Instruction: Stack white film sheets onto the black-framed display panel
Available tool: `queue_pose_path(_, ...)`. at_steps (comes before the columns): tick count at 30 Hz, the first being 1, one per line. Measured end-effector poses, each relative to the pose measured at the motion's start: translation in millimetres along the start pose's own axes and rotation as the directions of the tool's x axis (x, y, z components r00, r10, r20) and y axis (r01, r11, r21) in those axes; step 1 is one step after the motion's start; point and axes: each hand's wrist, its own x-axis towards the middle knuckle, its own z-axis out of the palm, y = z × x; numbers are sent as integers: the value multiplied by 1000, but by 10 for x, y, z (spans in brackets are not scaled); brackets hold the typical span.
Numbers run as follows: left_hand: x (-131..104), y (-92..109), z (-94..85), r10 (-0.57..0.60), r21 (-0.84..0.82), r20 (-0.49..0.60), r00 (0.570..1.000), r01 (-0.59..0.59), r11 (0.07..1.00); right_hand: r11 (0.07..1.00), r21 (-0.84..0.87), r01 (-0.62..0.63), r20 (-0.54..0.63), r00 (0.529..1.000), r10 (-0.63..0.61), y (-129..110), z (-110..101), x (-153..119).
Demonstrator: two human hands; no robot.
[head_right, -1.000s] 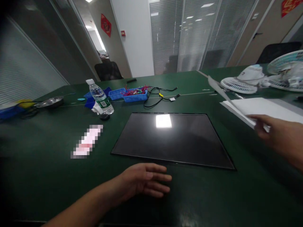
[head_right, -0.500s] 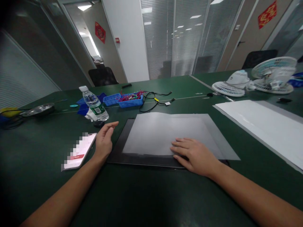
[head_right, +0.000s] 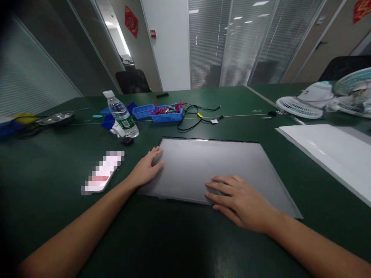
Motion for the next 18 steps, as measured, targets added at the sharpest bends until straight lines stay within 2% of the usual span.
queue_pose_path(6, -41, 72, 51, -29, 164, 25, 999, 25, 986, 988, 138, 65, -22, 998, -62, 351, -6, 74)
queue_pose_path(11, -77, 102, 91, -42, 194, -5, 999, 42, 980, 988, 135, 80, 46, 995, -87, 454, -14, 130)
queue_pose_path(14, -61, 56, 105, -24, 165, -31, 999, 29, 986, 988, 143, 67, -53, 997, -60, 502, -96, 97)
queue_pose_path(16, -44, 16, 114, -18, 142, -51, 999, 25, 990, 994, 96, -60, -206, 975, 79, 622, -194, 0)
queue_pose_path(17, -36, -2, 119, -17, 130, -62, 998, 25, 991, 982, 53, -179, -291, 938, 187, 723, -246, -79)
queue_pose_path(18, -30, -16, 123, -17, 118, -74, 997, 26, 993, 947, 8, -321, -366, 880, 302, 850, -291, -181)
